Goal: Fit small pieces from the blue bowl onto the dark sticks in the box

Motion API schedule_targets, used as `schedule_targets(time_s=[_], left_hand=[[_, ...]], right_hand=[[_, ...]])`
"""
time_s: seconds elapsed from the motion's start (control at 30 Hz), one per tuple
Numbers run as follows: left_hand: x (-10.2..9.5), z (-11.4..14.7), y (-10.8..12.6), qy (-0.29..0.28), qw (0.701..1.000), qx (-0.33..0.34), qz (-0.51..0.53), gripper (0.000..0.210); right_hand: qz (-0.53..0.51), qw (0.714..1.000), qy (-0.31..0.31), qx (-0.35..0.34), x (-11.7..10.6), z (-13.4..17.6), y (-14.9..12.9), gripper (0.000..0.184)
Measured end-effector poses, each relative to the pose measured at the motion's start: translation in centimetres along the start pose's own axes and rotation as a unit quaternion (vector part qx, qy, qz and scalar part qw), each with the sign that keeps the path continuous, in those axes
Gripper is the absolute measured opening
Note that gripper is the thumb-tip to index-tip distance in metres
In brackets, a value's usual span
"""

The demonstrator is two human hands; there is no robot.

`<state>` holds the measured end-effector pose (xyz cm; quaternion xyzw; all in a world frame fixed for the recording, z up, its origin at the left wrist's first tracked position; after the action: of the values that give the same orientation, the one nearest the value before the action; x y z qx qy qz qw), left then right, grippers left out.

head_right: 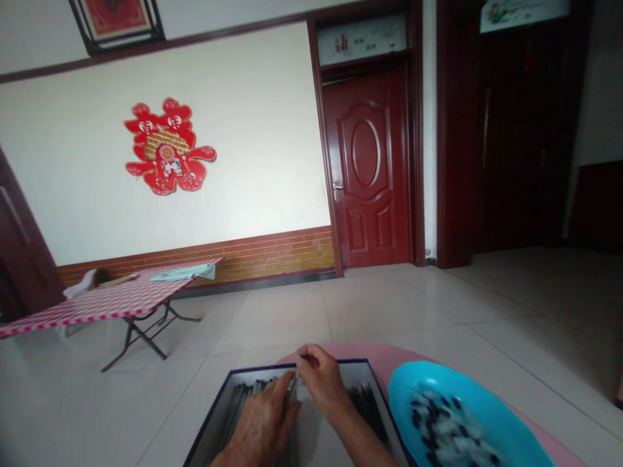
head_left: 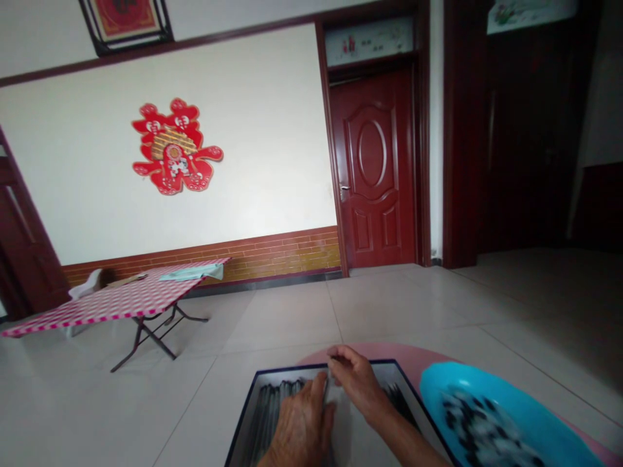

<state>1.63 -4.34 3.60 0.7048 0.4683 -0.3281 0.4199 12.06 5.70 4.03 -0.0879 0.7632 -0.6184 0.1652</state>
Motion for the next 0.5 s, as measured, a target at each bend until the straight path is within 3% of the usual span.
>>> schedule_targets(time_s=[0.13, 0.27, 0.37, 0.5], left_hand=[[-0.5, -0.5, -0.3, -0.017, 0.996, -0.047, -0.074, 0.042], [-1.2, -0.7, -0.6, 0.019, 0.992, -0.056, -0.110, 0.038], [-1.2, -0.8, -1.0, 0.040, 0.993, -0.046, -0.103, 0.027], [-0.7, -1.0, -1.2, 0.045, 0.993, -0.034, -0.101, 0.016]], right_hand=[[-0.096, 0.994, -0.033, 0.043, 0.2, 0.5, 0.0, 0.027], [-0.159, 0.978, -0.082, 0.103, 0.2, 0.8, 0.7, 0.033], [-0.135, 0.978, -0.101, 0.122, 0.5, 0.8, 1.6, 0.035], [-0.028, 0.992, -0.090, 0.086, 1.2, 0.6, 2.9, 0.033]])
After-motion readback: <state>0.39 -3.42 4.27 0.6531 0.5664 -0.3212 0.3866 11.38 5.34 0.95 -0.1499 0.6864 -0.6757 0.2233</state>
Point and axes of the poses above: each hand's wrist, its own z-axis away from the middle knuckle, its own x-axis out of the palm, y = z × x, the point moved 1 cm from there along -z, towards the middle knuckle, and after that the axes turned 12 degrees about z, right-handed, at the moved point
